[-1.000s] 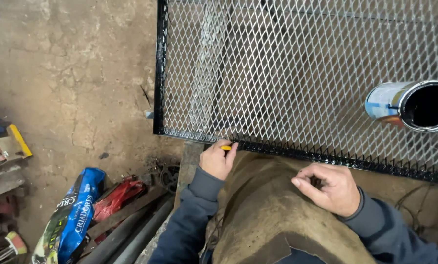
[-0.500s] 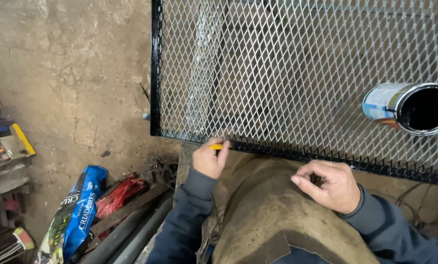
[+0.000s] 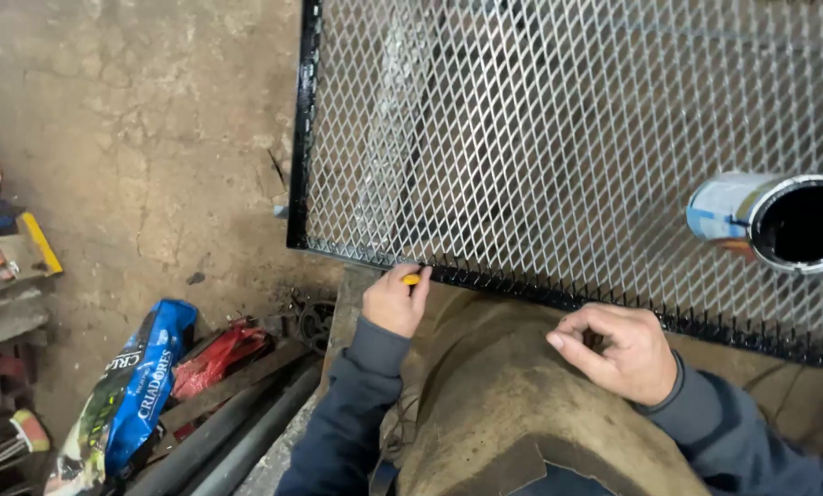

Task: Painting a metal mesh frame with black paint using a brush.

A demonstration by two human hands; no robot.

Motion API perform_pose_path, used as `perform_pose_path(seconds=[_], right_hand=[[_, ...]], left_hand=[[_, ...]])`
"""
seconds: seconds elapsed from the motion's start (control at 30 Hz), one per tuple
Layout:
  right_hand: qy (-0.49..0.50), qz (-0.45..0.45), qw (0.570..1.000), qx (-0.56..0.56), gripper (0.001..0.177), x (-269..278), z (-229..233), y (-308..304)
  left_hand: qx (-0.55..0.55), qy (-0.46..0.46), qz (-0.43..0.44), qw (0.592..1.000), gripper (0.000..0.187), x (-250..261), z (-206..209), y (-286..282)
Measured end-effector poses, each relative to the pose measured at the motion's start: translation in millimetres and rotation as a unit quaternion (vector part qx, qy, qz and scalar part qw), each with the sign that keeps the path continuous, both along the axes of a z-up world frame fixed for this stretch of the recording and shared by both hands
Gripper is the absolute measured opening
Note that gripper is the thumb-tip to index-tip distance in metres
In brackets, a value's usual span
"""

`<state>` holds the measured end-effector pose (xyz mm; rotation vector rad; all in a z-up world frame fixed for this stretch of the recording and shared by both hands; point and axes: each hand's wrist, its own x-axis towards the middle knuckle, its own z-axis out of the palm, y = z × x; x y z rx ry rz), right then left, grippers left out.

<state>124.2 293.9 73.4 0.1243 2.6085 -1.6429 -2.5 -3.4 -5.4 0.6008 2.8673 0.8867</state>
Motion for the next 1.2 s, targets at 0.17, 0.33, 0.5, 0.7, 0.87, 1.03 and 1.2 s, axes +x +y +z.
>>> perform_pose_path(seconds=[0.17, 0.33, 0.5, 0.7, 0.87, 1.03, 1.2], right_hand=[[0.003, -0.01, 1.0, 0.005, 0.014, 6, 1, -1], [-0.018, -0.013, 1.0, 0.0, 0.014, 8, 2, -4], [-0.01, -0.006, 1.0, 0.005, 0.014, 6, 2, -4], [0.015, -0.001, 1.0, 0.013, 0.014, 8, 2, -4], [0.013, -0.009, 1.0, 0.005, 0.015, 16, 2, -9], [0.011, 0.006, 1.0, 0.003, 0.013, 12, 1, -8], [0.005, 0.012, 1.0, 0.008, 0.014, 8, 7, -9]], left_hand=[[0.021, 0.038, 0.044, 0.998, 0.017, 6, -5, -9], [0.063, 0.046, 0.037, 0.996, 0.015, 10, -6, -7], [0.095, 0.04, 0.046, 0.994, 0.016, 10, 9, 0], [0.028, 0.056, -0.03, 0.998, 0.016, 23, 21, 3], [-0.018, 0.069, -0.13, 0.989, 0.02, 47, 8, 4], [-0.048, 0.09, -0.111, 0.989, 0.023, 61, 7, 7], [-0.089, 0.096, -0.078, 0.988, 0.026, 68, -17, -2]])
